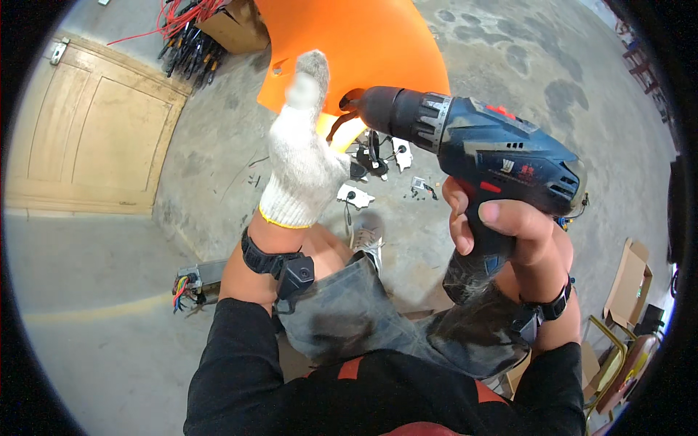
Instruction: Drilling holes into an orange plastic motorcycle component.
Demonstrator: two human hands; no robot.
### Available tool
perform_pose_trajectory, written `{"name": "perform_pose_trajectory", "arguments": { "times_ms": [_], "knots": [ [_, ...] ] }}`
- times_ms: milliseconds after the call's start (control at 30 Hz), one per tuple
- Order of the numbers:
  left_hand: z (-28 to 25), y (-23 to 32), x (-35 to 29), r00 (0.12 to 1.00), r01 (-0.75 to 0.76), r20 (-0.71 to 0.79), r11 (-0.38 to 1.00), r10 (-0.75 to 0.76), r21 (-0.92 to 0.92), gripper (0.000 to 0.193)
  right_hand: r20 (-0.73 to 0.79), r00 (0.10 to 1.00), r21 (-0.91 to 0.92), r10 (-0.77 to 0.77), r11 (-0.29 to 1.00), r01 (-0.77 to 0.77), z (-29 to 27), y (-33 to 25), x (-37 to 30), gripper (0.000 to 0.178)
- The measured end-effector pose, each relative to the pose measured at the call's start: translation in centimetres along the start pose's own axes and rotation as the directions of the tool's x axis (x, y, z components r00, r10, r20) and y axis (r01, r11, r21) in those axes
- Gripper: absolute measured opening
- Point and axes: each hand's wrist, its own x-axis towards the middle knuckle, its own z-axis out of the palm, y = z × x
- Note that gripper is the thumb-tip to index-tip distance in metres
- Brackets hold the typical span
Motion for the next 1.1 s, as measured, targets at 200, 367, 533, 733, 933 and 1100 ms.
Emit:
{"name": "perform_pose_trajectory", "arguments": {
  "times_ms": [200, 367, 533, 733, 933, 1100],
  "knots": [
    [0.4, 0.7, 0.5, 0.940, 0.278, -0.082, 0.883, -0.331, -0.378, 0.054, -0.018, 1.000, 0.001, 0.015, 1.000, -0.015, 0.3, -0.5, -0.3, 0.050],
    [0.2, 0.4, 0.4, 0.919, 0.311, -0.048, 0.794, -0.391, -0.522, 0.078, -0.005, 1.000, 0.000, 0.015, 1.000, -0.015, -0.1, -0.2, -0.2, 0.049],
    [0.8, 0.7, 0.3, 0.962, 0.253, -0.053, 0.946, -0.269, -0.203, 0.042, -0.013, 1.000, 0.016, 0.009, 1.000, -0.009, -0.2, -0.3, -0.4, 0.047],
    [1.4, 1.6, 0.7, 0.908, 0.319, -0.038, 0.746, -0.418, -0.584, 0.041, 0.021, 1.000, 0.019, -0.020, 1.000, 0.019, -0.5, 0.2, -0.2, 0.044],
    [1.4, 1.7, 0.8, 0.905, 0.334, 0.019, 0.682, -0.426, -0.651, 0.040, 0.042, 0.999, 0.006, -0.016, 1.000, 0.016, -0.6, 0.1, -0.2, 0.043],
    [0.5, 0.6, 0.2, 0.959, 0.245, -0.020, 0.862, -0.283, -0.444, 0.039, 0.037, 0.999, 0.006, -0.002, 1.000, 0.002, -0.3, 0.2, -0.1, 0.046]
  ]
}}
